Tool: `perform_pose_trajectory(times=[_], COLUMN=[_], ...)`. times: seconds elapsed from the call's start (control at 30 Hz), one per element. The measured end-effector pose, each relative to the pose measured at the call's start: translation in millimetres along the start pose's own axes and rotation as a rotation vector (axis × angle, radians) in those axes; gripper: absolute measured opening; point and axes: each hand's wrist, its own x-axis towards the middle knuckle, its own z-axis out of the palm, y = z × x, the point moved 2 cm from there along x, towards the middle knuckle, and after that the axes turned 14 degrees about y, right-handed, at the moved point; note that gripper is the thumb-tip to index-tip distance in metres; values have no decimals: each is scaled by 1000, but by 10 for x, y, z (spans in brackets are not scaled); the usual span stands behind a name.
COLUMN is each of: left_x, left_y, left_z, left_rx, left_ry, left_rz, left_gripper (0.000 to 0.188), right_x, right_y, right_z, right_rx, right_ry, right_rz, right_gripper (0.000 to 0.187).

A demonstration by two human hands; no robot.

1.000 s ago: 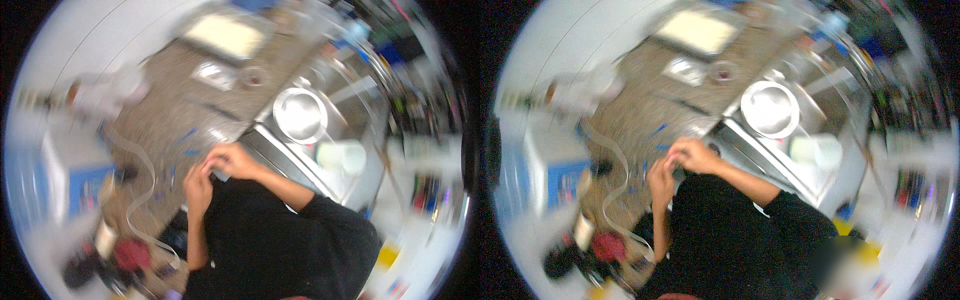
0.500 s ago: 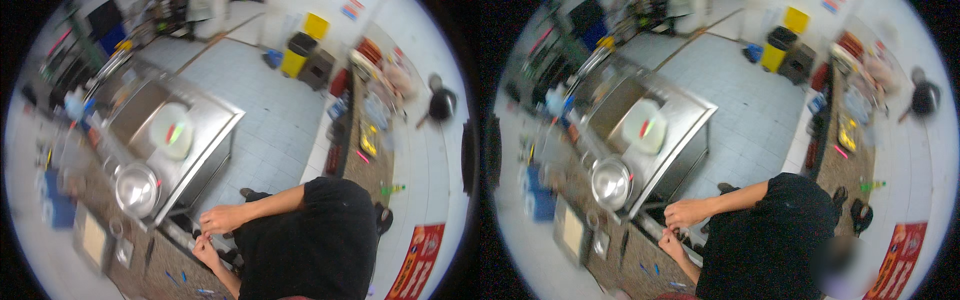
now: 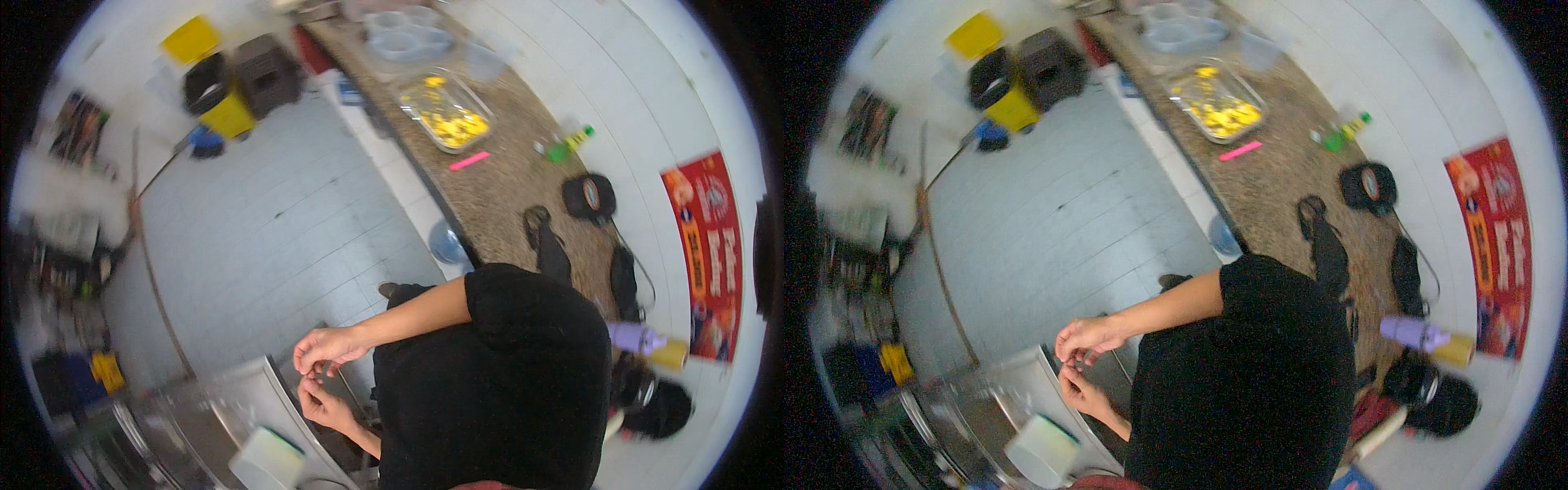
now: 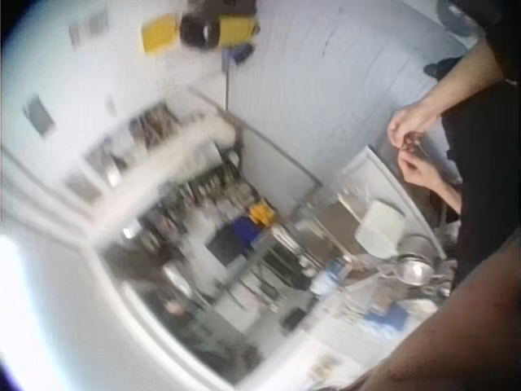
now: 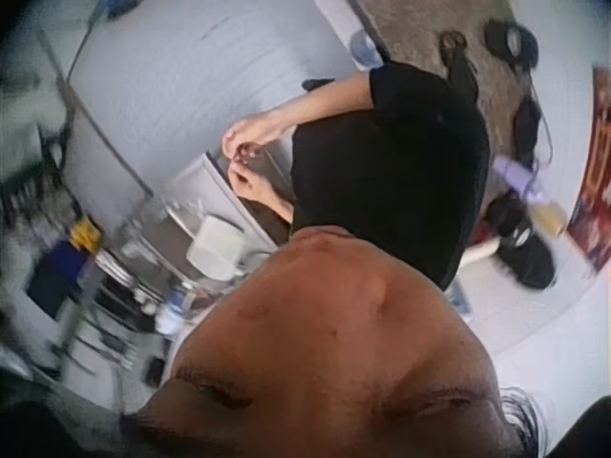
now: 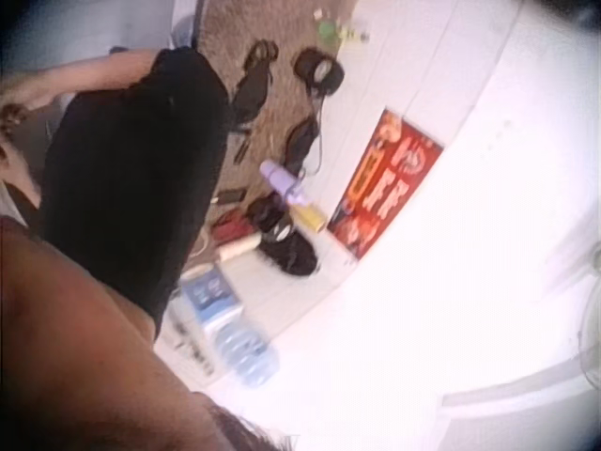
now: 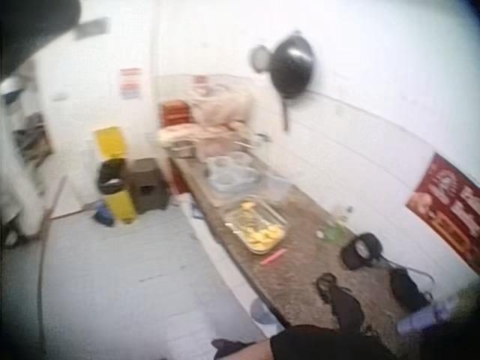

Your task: The person assembles blue pens by inserting ink cartridges into barrels and attaching caps. They also use a knife to scrape a small white object on the countertop and briefly wipe a stainless steel table with a green cloth. The person handles the pen components one at a time, repeatedly assembling and disassembling them.

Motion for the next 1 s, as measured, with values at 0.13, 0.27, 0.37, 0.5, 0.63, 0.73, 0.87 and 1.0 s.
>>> perform_pose_trajectory(times=[0.13, 0.27, 0.37, 0.5, 0.63, 0.73, 0.87, 1.0], left_x=[605, 1211, 1801, 2728, 3816, 4684, 5960, 7070], left_y=[248, 482, 454, 345, 443, 468, 521, 410], left_z=[824, 1555, 1980, 2445, 2897, 3202, 3459, 3723], left_rx=[-12, -35, -73, -35, 92, 148, 77, -105], left_ry=[-218, -437, -562, -651, -629, -667, -692, -708], left_rz=[75, 110, 158, 245, 306, 415, 399, 223], left_gripper=[34, 33, 29, 16, 10, 8, 8, 12], right_x=[1, 185, 387, 861, 1442, 2096, 2970, 3853], right_y=[-612, -1093, -1516, -2258, -3191, -3811, -4853, -5710], right_z=[-516, -935, -1114, -1262, -1088, -953, -884, -1031], right_rx=[265, 465, 448, -10, -846, -1078, -976, -505], right_ry=[25, 33, 160, 508, 909, 889, 752, 612], right_rz=[-72, -132, -246, -615, -1084, -1131, -1038, -687], right_gripper=[13, 12, 14, 18, 10, 13, 8, 8])
